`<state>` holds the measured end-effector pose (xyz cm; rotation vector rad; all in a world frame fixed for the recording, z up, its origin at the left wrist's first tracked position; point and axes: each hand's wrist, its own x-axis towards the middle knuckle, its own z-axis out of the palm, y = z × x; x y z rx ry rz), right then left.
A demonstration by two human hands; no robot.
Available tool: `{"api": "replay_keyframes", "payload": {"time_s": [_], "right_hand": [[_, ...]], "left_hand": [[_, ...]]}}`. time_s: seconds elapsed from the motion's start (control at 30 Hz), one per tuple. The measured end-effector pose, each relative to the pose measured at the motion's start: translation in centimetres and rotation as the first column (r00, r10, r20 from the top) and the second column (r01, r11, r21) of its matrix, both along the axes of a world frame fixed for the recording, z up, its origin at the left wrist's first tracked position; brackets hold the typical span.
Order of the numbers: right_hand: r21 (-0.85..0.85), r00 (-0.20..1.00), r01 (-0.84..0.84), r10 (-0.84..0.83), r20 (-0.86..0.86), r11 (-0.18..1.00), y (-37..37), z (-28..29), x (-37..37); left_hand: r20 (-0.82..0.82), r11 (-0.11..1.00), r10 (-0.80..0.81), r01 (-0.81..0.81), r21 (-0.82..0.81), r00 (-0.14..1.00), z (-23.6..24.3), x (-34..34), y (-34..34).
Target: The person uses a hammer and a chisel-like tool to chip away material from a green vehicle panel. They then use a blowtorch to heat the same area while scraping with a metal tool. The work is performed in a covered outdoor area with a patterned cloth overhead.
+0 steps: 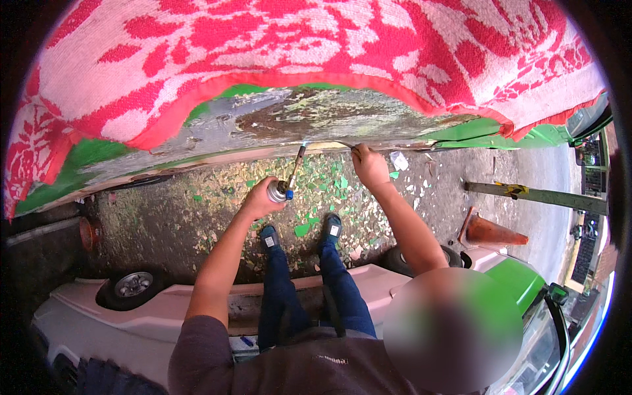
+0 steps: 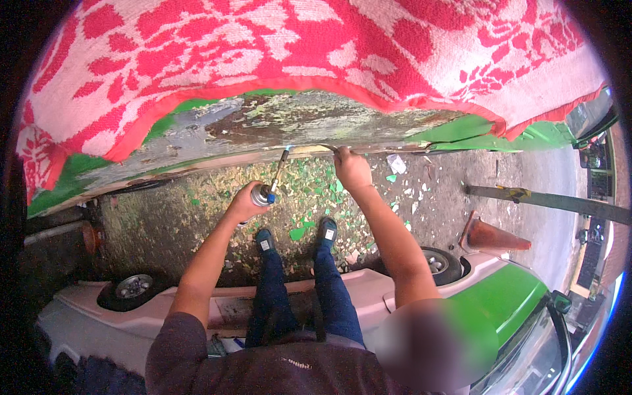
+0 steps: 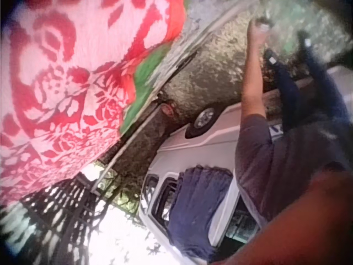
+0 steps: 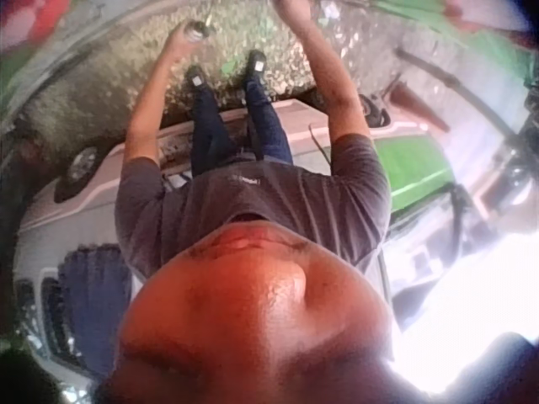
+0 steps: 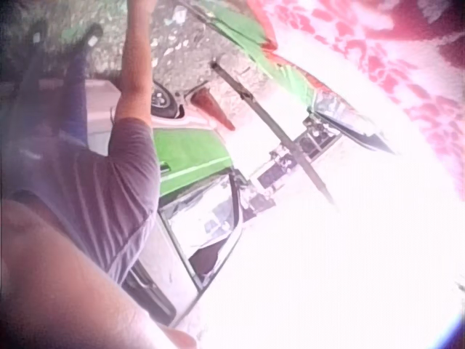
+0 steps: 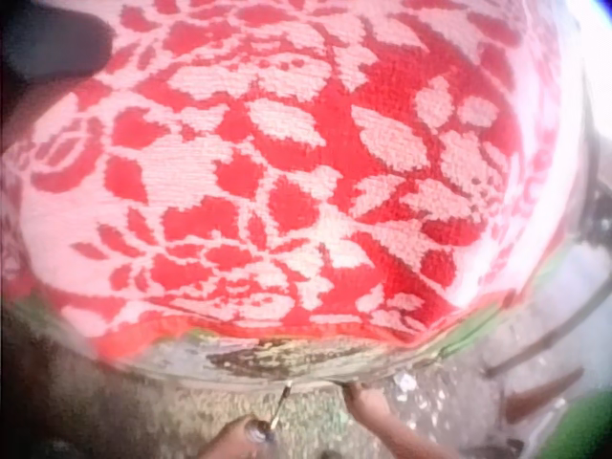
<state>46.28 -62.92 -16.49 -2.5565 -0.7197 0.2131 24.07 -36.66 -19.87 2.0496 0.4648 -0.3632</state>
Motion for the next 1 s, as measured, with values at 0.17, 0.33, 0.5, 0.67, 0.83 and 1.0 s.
{"api": "replay_keyframes", "payload": {"time_s": [0.17, 0.33, 0.5, 0.67, 0.83, 1.0], "right_hand": [[0.093, 1.0, -0.023, 0.021, 0.022, 0.995, -0.9, 0.9, -1.4], [0.038, 0.99, -0.099, 0.094, 0.102, 0.994, -0.6, 0.9, -1.1], [0.037, 0.992, -0.094, 0.091, 0.085, 0.995, -1.0, -0.2, -1.4], [0.022, 0.997, -0.052, 0.05, 0.062, 0.998, -0.8, -0.4, -1.2], [0.218, 0.998, 0.031, -0.043, 0.047, 0.975, -4.9, 1.6, -1.3], [0.141, 0.986, 0.165, -0.168, 0.003, 0.976, -8.1, 3.3, -1.7]], "left_hand": [[-0.004, 0.999, -0.008, 0.008, -0.052, 1.0, 0.2, 0.1, 0.3], [-0.003, 0.993, 0.001, -0.002, -0.119, 1.0, 0.2, 0.4, -0.4], [-0.017, 0.995, -0.079, 0.077, -0.068, 0.997, 0.7, 0.0, -1.1], [0.011, 0.992, -0.082, 0.082, -0.1, 0.997, 0.4, 1.4, -2.2], [0.032, 0.99, -0.03, 0.034, -0.138, 0.999, -1.8, 2.4, -2.8], [0.025, 0.996, -0.034, 0.036, -0.077, 0.999, -2.0, 3.6, -3.7]]}}
